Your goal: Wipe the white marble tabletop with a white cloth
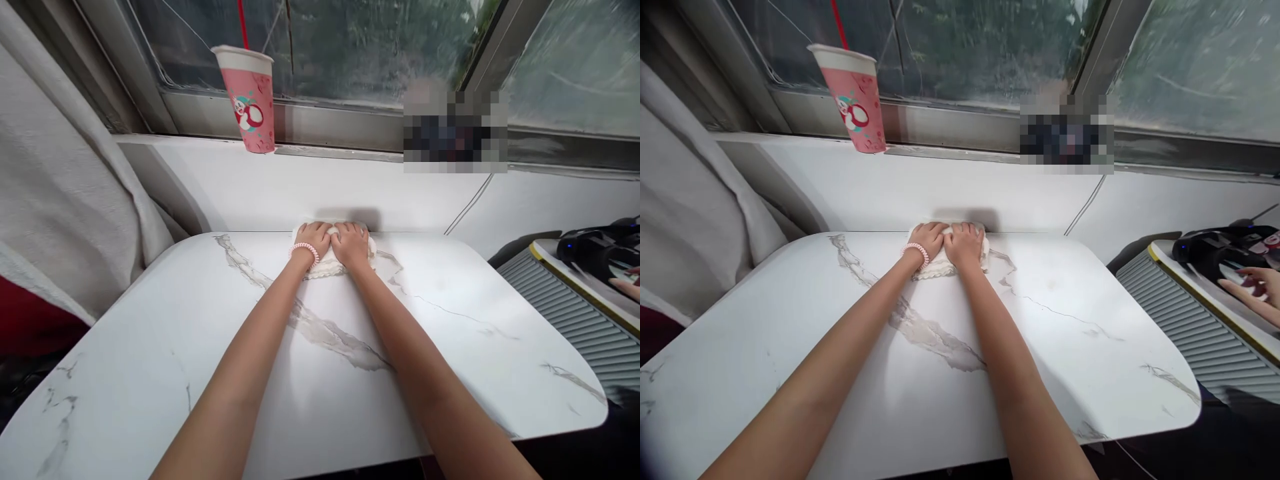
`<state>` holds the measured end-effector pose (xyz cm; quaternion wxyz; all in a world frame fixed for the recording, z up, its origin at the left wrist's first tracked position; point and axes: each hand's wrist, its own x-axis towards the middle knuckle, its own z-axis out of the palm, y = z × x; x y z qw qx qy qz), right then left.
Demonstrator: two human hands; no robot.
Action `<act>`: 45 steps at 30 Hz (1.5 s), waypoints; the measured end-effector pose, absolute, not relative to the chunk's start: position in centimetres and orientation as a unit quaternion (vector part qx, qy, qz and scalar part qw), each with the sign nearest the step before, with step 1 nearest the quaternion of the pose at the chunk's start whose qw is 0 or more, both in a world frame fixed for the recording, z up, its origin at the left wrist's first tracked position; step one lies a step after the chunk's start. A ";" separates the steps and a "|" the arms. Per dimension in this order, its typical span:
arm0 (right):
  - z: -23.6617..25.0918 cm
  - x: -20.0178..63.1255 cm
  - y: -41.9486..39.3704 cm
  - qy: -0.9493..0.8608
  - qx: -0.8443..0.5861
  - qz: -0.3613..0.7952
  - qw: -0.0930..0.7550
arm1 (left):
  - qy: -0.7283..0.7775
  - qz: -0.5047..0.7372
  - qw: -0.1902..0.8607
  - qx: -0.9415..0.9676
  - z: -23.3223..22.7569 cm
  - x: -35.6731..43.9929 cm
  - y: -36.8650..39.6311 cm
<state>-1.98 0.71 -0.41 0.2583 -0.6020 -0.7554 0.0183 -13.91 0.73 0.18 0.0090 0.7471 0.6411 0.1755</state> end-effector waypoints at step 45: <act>0.9 -8.7 -21.4 -0.790 -0.586 0.015 0.179 | 0.651 0.177 0.037 0.738 0.8 -21.6 -19.4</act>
